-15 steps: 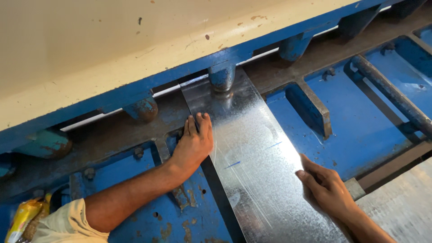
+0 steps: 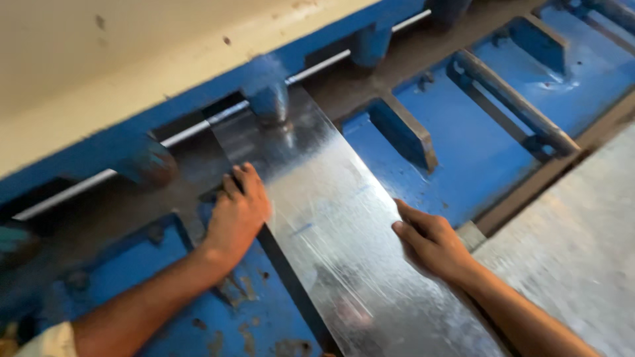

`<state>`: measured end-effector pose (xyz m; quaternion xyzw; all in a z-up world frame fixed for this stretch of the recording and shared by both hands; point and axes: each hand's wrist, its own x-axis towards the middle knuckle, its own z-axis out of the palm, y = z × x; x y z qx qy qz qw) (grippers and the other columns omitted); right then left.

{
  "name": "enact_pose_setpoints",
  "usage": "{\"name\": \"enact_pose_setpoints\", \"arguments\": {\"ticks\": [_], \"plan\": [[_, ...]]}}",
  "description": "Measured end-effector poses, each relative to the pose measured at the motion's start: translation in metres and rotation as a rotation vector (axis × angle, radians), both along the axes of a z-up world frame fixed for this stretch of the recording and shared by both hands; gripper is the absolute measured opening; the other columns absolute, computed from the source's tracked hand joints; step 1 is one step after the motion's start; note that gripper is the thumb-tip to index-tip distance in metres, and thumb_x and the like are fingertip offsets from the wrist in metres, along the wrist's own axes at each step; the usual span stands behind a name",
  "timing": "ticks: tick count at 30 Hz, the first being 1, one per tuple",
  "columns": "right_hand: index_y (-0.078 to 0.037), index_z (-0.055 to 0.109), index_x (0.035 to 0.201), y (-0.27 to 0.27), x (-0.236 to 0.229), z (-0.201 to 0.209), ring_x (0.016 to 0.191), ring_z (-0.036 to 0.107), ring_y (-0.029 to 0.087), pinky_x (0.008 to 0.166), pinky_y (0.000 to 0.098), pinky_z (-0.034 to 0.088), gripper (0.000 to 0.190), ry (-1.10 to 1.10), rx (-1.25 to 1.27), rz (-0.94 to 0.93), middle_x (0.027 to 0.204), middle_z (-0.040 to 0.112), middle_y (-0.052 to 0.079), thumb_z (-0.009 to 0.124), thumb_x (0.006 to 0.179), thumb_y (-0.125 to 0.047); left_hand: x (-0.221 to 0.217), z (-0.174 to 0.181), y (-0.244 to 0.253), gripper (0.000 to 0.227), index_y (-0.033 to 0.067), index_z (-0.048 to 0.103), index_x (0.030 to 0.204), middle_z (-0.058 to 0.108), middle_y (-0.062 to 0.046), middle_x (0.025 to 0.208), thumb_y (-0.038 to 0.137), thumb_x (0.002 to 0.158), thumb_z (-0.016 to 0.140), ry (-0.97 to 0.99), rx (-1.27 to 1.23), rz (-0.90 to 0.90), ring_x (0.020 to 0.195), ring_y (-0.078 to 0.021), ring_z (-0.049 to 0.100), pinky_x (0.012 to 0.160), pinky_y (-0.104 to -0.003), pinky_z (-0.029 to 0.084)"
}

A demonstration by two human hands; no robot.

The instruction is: The person picks up a rectangular metal sheet from a workbench and places it into a blue industrial cutting machine. They align the sheet under the press and operate the machine to cut the metal into smaller pieces. The person repeats this process, handling the metal sheets by hand and moving them between the workbench and the machine.

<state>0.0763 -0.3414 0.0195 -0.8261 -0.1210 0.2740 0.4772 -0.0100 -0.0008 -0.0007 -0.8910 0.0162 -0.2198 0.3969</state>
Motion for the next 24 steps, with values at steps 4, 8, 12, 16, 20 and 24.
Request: {"name": "enact_pose_setpoints", "arguments": {"ticks": [4,8,12,16,20,24], "plan": [[-0.003,0.053,0.147,0.003,0.0,0.0,0.047,0.046,0.008,0.045,0.0272,0.041,0.052,-0.086,-0.019,-0.02,0.057,0.051,-0.001,0.054,0.1,-0.025,0.001,0.001,0.001,0.036,-0.0107,0.068,0.119,0.07,-0.023,0.109,0.009,0.09,0.059,0.028,0.028,0.027,0.088,-0.026,0.072,0.067,-0.031,0.06],[0.0,0.06,0.141,0.002,-0.002,-0.004,0.051,0.05,0.006,0.05,0.0266,0.045,0.047,-0.245,-0.075,-0.009,0.059,0.055,-0.001,0.054,0.102,-0.027,-0.001,-0.003,-0.003,0.035,-0.0113,0.068,0.119,0.07,-0.025,0.109,0.008,0.091,0.06,-0.026,0.021,0.026,0.093,-0.0265,0.073,0.072,-0.03,0.06],[0.002,0.061,0.137,0.001,-0.002,-0.01,0.059,0.054,0.007,0.057,0.0267,0.05,0.047,-0.297,-0.063,-0.026,0.067,0.063,0.0,0.058,0.1,-0.026,-0.002,0.0,-0.003,0.027,-0.0133,0.069,0.117,0.069,-0.023,0.102,-0.001,0.093,0.066,-0.016,0.086,0.025,0.08,-0.0239,0.07,0.067,-0.032,0.059],[0.001,0.061,0.139,-0.001,0.003,-0.013,0.058,0.052,0.01,0.056,0.029,0.048,0.048,-0.297,-0.103,-0.001,0.064,0.058,0.005,0.057,0.1,-0.027,0.0,-0.002,-0.004,0.03,-0.0132,0.069,0.113,0.071,-0.026,0.107,0.003,0.089,0.064,-0.069,0.054,0.023,0.085,-0.0258,0.073,0.07,-0.03,0.06],[0.005,0.068,0.129,-0.002,0.006,-0.017,0.056,0.054,0.007,0.057,0.026,0.052,0.044,-0.248,-0.076,0.017,0.094,0.067,-0.016,0.054,0.106,-0.031,-0.002,-0.006,0.001,0.033,-0.015,0.067,0.115,0.069,-0.028,0.109,0.001,0.087,0.064,-0.039,0.053,-0.012,0.09,-0.0279,0.073,0.074,-0.029,0.06],[-0.001,0.061,0.139,-0.001,-0.003,-0.01,0.05,0.047,0.01,0.049,0.0311,0.044,0.048,-0.229,-0.111,-0.011,0.055,0.049,0.001,0.055,0.101,-0.029,-0.002,-0.008,-0.002,0.034,-0.0138,0.067,0.116,0.069,-0.026,0.109,0.002,0.086,0.063,-0.045,0.0,0.023,0.089,-0.0263,0.073,0.074,-0.029,0.06]]}}
